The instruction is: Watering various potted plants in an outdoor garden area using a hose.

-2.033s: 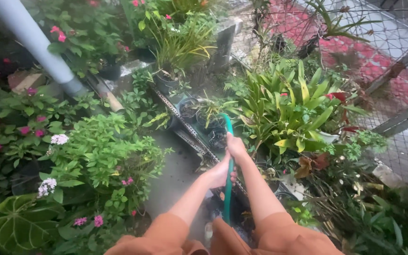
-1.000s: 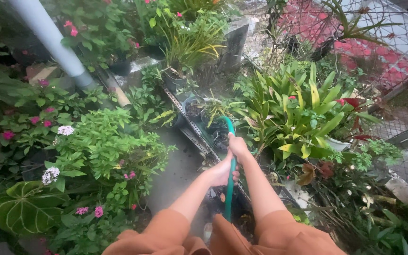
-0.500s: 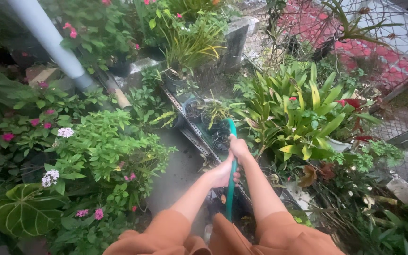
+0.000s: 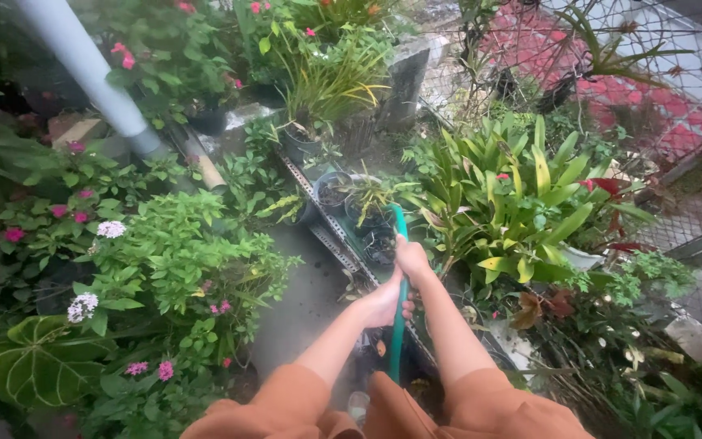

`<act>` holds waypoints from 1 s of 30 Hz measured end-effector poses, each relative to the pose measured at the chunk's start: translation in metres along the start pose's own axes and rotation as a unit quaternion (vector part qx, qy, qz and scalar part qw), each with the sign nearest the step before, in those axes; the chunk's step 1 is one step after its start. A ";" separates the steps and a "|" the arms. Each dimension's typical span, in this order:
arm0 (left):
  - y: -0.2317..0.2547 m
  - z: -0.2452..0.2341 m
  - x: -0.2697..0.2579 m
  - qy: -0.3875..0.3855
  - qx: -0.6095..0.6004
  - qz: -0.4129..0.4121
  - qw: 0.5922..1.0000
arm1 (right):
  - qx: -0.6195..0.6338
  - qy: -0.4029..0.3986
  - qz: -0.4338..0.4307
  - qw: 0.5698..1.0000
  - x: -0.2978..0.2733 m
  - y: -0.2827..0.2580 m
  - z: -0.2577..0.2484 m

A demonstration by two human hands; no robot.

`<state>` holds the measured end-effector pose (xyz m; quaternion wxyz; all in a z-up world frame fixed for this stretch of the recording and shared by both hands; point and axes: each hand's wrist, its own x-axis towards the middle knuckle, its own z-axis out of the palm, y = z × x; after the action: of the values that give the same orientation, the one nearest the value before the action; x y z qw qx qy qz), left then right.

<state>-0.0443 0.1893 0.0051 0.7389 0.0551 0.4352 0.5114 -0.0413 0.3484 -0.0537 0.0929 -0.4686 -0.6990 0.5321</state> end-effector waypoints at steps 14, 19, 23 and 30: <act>0.006 0.017 -0.020 0.024 0.023 0.024 0.999 | 0.031 -0.024 -0.025 0.999 -0.008 -0.006 0.000; 0.005 0.005 -0.017 0.011 0.013 0.022 1.000 | -0.008 -0.013 -0.026 1.000 -0.002 -0.006 0.010; -0.001 -0.006 -0.012 0.031 0.007 0.026 0.999 | -0.024 0.011 -0.015 1.000 -0.009 -0.010 0.013; 0.004 0.000 -0.014 0.049 -0.008 0.036 0.998 | 0.016 -0.018 -0.029 0.999 0.011 0.002 0.021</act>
<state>-0.0481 0.1797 0.0155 0.6984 0.0397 0.4644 0.5432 -0.0594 0.3425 -0.0682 0.1032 -0.4373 -0.7050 0.5487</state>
